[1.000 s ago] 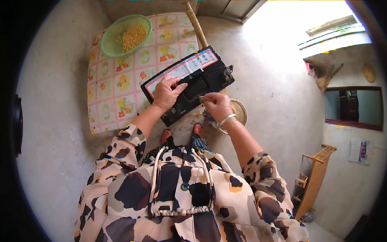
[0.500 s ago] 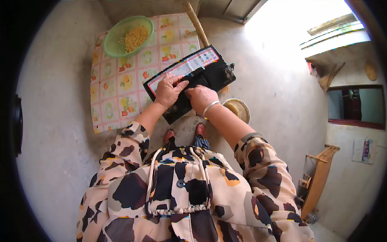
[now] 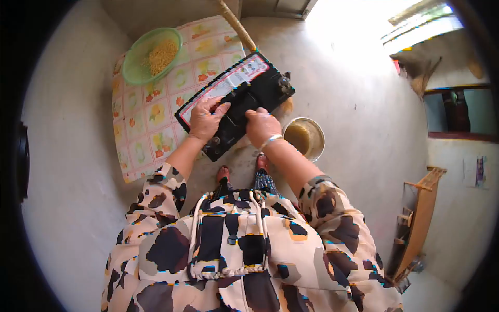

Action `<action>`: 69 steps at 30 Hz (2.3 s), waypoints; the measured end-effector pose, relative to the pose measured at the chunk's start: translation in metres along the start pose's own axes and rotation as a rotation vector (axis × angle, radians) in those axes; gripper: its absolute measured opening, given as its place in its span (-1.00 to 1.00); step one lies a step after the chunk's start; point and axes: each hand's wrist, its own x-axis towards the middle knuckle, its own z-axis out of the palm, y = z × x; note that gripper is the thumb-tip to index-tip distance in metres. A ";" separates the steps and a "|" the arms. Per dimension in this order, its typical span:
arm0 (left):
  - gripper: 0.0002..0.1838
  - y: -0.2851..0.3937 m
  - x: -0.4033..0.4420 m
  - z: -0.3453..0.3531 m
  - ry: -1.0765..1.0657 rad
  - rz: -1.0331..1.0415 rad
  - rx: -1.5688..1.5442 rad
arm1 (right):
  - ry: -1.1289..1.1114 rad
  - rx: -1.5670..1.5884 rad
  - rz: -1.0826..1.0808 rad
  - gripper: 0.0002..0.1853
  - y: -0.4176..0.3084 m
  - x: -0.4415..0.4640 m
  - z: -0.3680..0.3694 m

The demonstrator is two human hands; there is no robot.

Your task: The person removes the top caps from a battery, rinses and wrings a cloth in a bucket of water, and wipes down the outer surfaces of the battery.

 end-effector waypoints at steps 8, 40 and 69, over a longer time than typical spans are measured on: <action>-0.69 -0.002 0.000 0.003 -0.036 -0.049 -0.097 | -0.200 0.442 -0.126 -0.81 0.044 0.023 -0.039; -0.67 0.005 -0.001 -0.002 -0.035 -0.120 -0.044 | -0.627 -0.540 -0.607 -0.71 -0.020 0.038 -0.059; -0.69 0.007 0.000 0.000 -0.035 -0.070 -0.005 | -0.560 -0.163 -0.442 -0.71 0.033 0.060 -0.057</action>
